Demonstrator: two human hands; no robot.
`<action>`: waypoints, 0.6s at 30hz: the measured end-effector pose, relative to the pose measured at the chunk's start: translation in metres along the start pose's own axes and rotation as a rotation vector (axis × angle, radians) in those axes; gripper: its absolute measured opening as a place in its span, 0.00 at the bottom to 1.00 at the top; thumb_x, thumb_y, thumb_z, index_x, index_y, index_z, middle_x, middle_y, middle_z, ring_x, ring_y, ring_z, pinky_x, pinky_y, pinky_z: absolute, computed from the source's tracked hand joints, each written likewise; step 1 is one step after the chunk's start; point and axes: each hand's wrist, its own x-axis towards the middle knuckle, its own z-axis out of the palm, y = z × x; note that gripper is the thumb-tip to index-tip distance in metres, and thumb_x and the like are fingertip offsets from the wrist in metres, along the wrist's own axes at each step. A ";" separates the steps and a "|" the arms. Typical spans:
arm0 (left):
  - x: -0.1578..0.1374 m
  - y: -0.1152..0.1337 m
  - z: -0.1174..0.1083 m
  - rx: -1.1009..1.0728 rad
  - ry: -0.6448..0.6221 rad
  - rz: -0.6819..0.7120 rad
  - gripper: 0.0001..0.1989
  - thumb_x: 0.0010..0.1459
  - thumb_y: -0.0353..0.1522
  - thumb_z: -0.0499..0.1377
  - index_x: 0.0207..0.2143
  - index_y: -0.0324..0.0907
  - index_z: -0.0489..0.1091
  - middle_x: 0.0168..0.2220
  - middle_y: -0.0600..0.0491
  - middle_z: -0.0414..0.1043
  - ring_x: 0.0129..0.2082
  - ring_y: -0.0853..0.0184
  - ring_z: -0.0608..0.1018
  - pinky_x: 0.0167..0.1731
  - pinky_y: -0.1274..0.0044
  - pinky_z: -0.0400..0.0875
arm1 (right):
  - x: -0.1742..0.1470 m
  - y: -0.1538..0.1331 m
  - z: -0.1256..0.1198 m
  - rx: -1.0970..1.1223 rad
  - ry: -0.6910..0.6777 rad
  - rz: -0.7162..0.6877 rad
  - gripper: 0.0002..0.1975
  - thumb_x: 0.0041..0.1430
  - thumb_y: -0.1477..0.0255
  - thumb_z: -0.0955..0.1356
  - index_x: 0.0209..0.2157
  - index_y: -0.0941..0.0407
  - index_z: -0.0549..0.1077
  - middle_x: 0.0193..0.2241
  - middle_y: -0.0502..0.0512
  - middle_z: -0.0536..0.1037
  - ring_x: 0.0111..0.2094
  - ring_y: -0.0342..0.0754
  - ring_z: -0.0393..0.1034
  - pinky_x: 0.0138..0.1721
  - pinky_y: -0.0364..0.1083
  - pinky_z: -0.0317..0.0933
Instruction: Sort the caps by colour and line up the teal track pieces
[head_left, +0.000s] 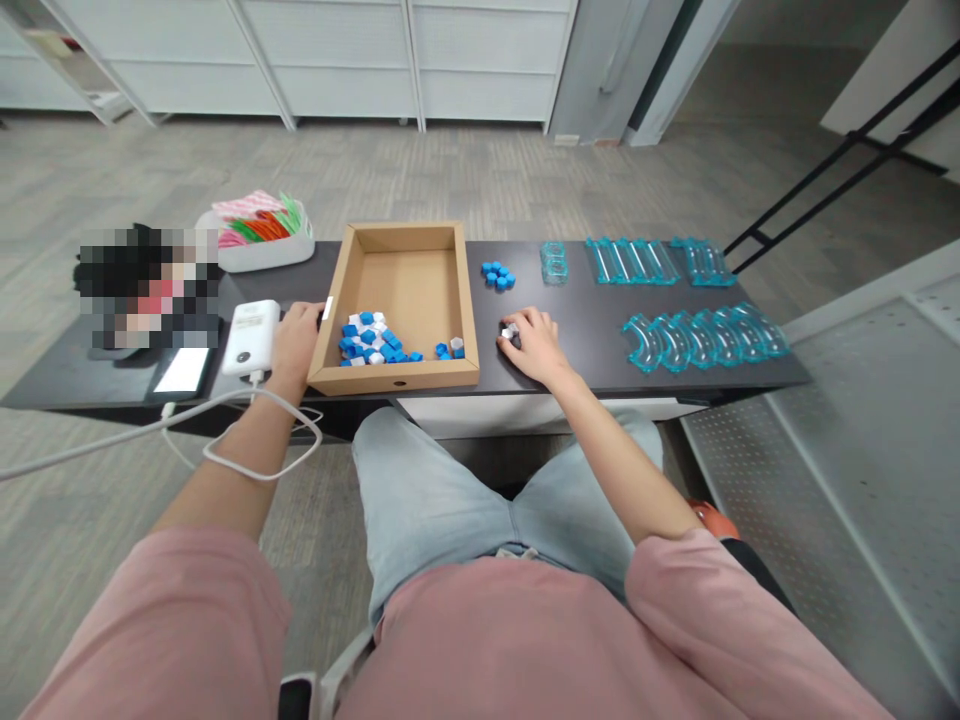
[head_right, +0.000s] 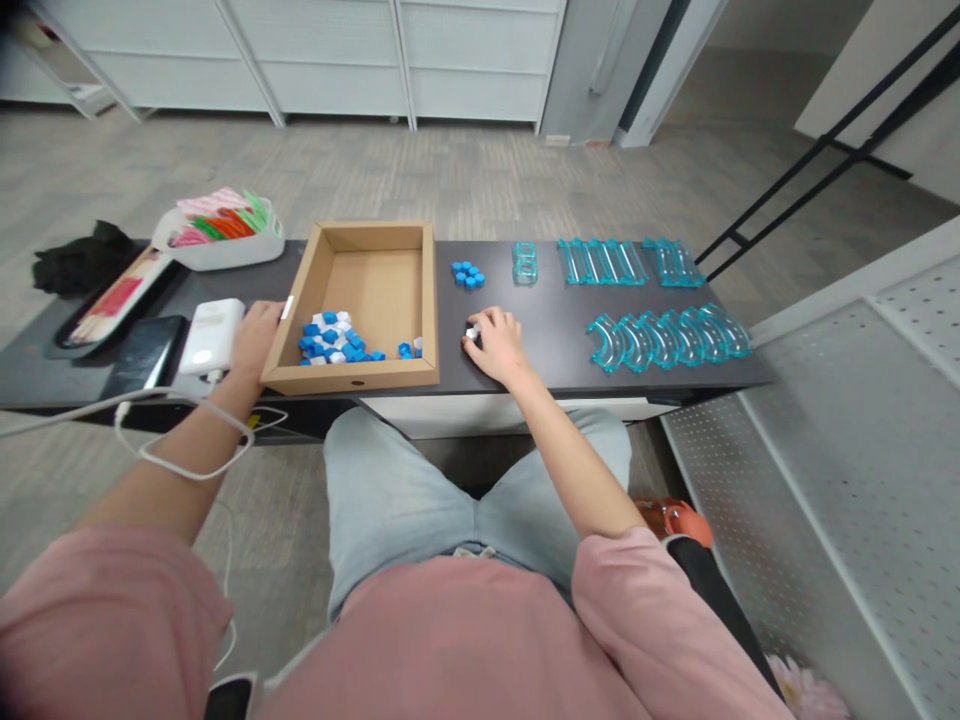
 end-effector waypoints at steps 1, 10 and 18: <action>0.000 0.000 0.000 0.004 -0.007 -0.002 0.26 0.77 0.26 0.57 0.73 0.34 0.78 0.70 0.34 0.78 0.67 0.46 0.80 0.73 0.61 0.74 | 0.003 -0.001 0.000 0.004 -0.001 -0.001 0.22 0.77 0.61 0.69 0.66 0.52 0.83 0.66 0.74 0.80 0.66 0.76 0.71 0.69 0.74 0.67; 0.000 0.000 0.001 -0.028 0.004 0.015 0.22 0.79 0.27 0.57 0.68 0.35 0.80 0.68 0.35 0.79 0.63 0.50 0.81 0.66 0.66 0.75 | 0.017 -0.040 -0.022 0.075 0.121 -0.097 0.21 0.79 0.63 0.67 0.66 0.49 0.83 0.63 0.67 0.84 0.66 0.72 0.71 0.68 0.67 0.62; -0.002 0.004 0.004 0.000 0.032 0.007 0.26 0.77 0.29 0.54 0.70 0.42 0.81 0.68 0.34 0.80 0.64 0.45 0.82 0.67 0.61 0.77 | 0.077 -0.123 -0.016 -0.181 -0.415 -0.498 0.09 0.70 0.71 0.76 0.47 0.50 0.91 0.50 0.63 0.93 0.56 0.67 0.84 0.63 0.61 0.60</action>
